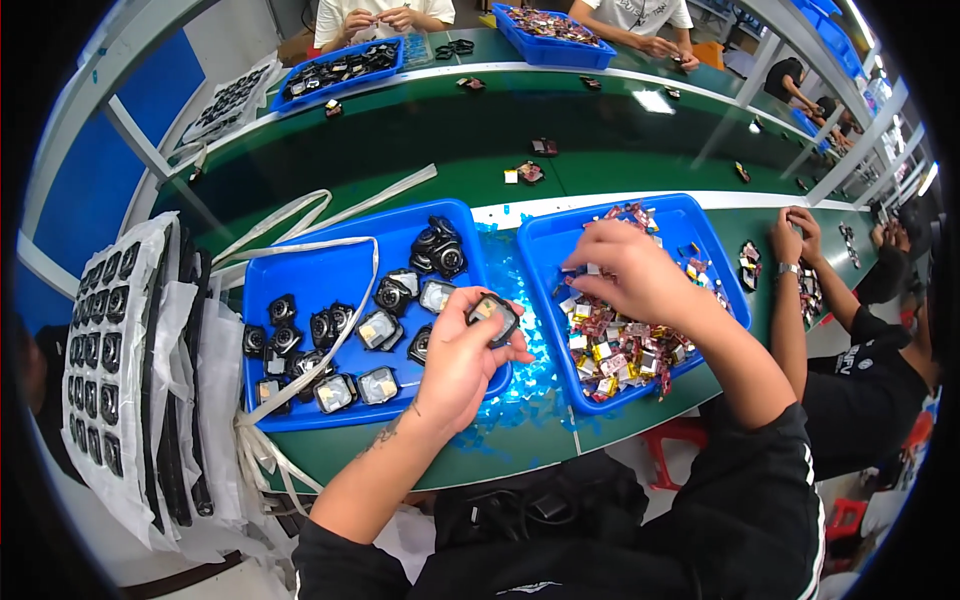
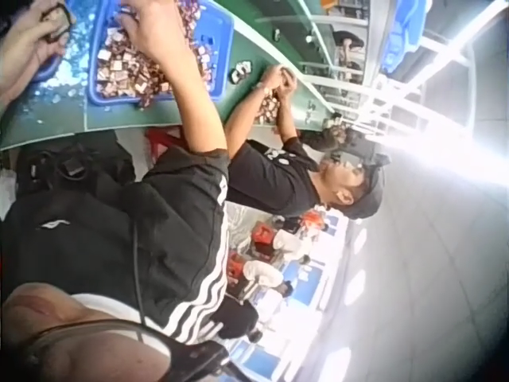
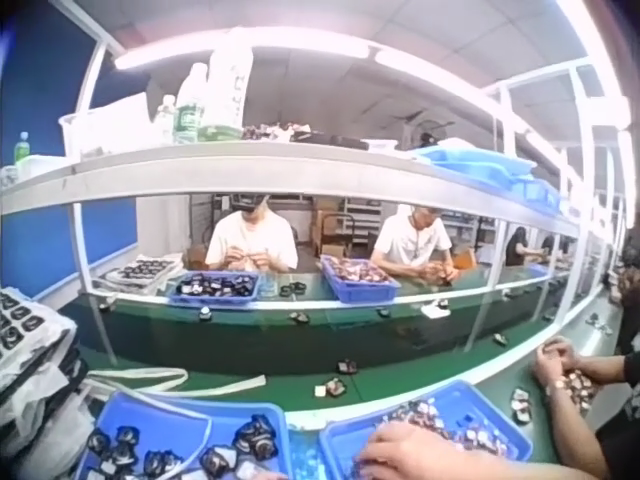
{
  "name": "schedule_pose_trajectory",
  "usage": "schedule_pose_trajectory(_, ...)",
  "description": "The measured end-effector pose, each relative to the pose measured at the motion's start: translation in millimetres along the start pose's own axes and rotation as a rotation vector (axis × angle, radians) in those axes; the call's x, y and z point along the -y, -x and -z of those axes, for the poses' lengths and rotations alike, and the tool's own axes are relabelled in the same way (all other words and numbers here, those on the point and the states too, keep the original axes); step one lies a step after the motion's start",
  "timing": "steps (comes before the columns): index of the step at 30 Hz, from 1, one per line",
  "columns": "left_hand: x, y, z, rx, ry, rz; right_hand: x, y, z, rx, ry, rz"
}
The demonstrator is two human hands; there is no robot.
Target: The worker is assembling small electronic components, possibly smartwatches or portable modules, on a production assembly line.
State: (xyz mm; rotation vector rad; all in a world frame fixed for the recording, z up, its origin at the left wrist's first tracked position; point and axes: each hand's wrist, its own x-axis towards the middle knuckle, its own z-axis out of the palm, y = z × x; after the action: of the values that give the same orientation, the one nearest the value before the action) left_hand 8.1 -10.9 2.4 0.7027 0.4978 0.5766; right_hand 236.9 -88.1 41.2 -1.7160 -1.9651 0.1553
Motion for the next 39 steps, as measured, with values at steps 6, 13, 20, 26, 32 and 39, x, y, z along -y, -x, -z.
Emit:
schedule_pose_trajectory(6, 1.3, 0.8, -2.7, -0.001, -0.219, -0.129, 0.4, -7.5, -11.3, 0.292, 0.271, 0.129)
schedule_pose_trajectory(13, 7.8, 4.0, -1.7, 0.144, -0.615, -0.315, 44.0, 25.1, -6.0, -0.204, -1.001, -0.337)
schedule_pose_trajectory(20, 6.0, 7.9, -2.3, 0.283, -0.619, -0.364, 68.7, 33.2, -37.1, -0.151, -1.402, -0.464)
schedule_pose_trajectory(26, 7.4, 7.7, 2.8, 0.254, -0.609, -0.346, 70.9, 25.8, -16.4, -0.139, -1.008, -0.314)
schedule_pose_trajectory(32, 2.6, 12.8, -5.0, 0.239, -0.820, -0.431, 65.1, 11.7, 9.5, 0.156, -0.848, -0.389)
schedule_pose_trajectory(39, 3.4, 11.8, -6.0, 0.129, -1.154, -0.744, 47.6, 6.7, -3.8, 0.306, -1.009, -0.499)
